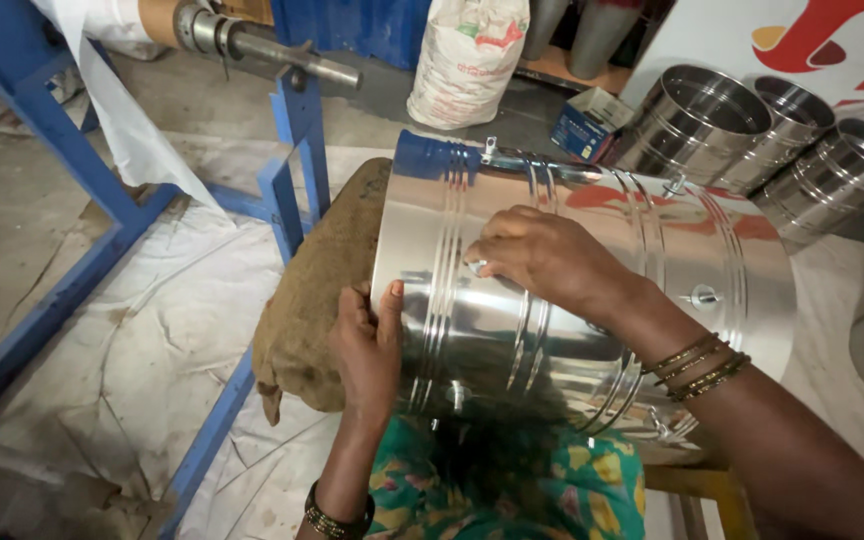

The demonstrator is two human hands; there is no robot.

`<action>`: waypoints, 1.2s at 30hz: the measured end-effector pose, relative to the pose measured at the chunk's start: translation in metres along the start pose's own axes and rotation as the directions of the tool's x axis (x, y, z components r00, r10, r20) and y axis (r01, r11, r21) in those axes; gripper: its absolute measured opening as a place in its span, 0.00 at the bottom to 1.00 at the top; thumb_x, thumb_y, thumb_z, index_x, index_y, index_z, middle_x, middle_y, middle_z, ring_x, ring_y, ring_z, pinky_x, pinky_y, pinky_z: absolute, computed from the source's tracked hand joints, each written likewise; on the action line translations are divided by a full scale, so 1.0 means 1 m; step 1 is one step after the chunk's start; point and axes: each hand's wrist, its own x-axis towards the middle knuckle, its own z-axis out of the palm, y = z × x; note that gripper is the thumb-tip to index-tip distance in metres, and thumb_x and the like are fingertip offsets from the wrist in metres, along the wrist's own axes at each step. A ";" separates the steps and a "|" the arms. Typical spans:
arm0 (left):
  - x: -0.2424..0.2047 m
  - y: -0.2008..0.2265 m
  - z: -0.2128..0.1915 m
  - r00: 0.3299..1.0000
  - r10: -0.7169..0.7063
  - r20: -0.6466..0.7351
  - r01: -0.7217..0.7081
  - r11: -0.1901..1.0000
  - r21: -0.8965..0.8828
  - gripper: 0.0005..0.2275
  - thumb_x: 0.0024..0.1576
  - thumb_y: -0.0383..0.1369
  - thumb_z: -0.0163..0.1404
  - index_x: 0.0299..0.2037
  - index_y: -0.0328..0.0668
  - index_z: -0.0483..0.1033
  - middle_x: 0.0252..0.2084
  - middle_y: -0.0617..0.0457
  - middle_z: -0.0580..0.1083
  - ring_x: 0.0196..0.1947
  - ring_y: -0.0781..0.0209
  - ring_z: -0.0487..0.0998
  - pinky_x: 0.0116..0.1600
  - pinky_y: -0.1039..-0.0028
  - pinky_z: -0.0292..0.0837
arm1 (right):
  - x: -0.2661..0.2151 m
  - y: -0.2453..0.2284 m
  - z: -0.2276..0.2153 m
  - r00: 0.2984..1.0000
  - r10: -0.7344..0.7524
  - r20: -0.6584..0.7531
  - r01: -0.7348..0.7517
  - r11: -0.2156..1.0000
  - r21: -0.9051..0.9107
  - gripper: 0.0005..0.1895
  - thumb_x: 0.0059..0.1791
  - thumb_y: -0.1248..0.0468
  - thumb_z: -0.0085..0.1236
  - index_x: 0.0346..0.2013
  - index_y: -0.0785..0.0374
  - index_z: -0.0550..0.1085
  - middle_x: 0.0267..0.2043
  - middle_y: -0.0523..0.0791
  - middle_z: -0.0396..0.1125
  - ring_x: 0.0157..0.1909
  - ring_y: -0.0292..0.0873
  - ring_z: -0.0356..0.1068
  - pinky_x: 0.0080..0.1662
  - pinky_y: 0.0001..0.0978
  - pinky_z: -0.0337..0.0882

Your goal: The person sits on the floor and assembles a large cylindrical stainless steel container by inserting and tightening small metal fasteners into pre-drilled holes along its sides. The person rotates the container to access different sections and continues securing the fasteners by hand.

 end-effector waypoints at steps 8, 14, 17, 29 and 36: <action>0.005 -0.002 0.003 1.000 0.023 -0.008 -0.023 0.999 -0.040 0.15 0.62 0.38 0.55 0.32 0.35 0.68 0.20 0.52 0.64 0.19 0.65 0.61 0.26 0.70 0.60 | 0.013 0.013 -0.004 0.968 -0.233 0.088 0.248 0.936 -0.249 0.12 0.47 0.62 0.58 0.44 0.60 0.78 0.39 0.42 0.73 0.48 0.43 0.72 0.52 0.39 0.67; 0.004 -0.003 0.002 0.999 0.051 -0.002 -0.051 0.997 -0.064 0.15 0.63 0.38 0.56 0.32 0.34 0.67 0.21 0.52 0.64 0.21 0.65 0.60 0.26 0.71 0.59 | 0.015 0.016 -0.001 0.959 -0.253 0.125 0.282 0.892 -0.355 0.14 0.50 0.54 0.57 0.43 0.60 0.77 0.34 0.41 0.71 0.45 0.41 0.72 0.56 0.42 0.65; 0.004 0.000 0.002 0.998 0.054 -0.020 -0.055 0.997 -0.061 0.14 0.62 0.38 0.55 0.34 0.35 0.70 0.21 0.53 0.65 0.20 0.66 0.62 0.26 0.71 0.61 | 0.015 0.018 -0.002 0.954 -0.277 0.119 0.301 0.879 -0.370 0.14 0.50 0.54 0.56 0.43 0.60 0.77 0.33 0.41 0.70 0.46 0.41 0.72 0.56 0.42 0.65; 0.004 -0.009 0.003 0.997 0.069 -0.016 -0.069 0.997 -0.027 0.17 0.63 0.38 0.56 0.30 0.34 0.65 0.21 0.52 0.62 0.21 0.65 0.60 0.27 0.70 0.60 | -0.008 0.005 0.019 0.985 -0.019 -0.171 0.004 0.997 -0.083 0.18 0.47 0.56 0.63 0.49 0.60 0.78 0.41 0.45 0.69 0.48 0.47 0.69 0.52 0.41 0.68; 0.003 -0.009 0.003 0.995 0.102 -0.015 -0.103 0.992 -0.073 0.13 0.64 0.37 0.55 0.35 0.35 0.69 0.23 0.54 0.65 0.22 0.66 0.62 0.28 0.72 0.61 | -0.016 -0.007 0.020 0.984 0.064 -0.168 -0.074 0.996 -0.052 0.20 0.49 0.58 0.61 0.53 0.62 0.75 0.48 0.49 0.70 0.54 0.51 0.69 0.57 0.44 0.68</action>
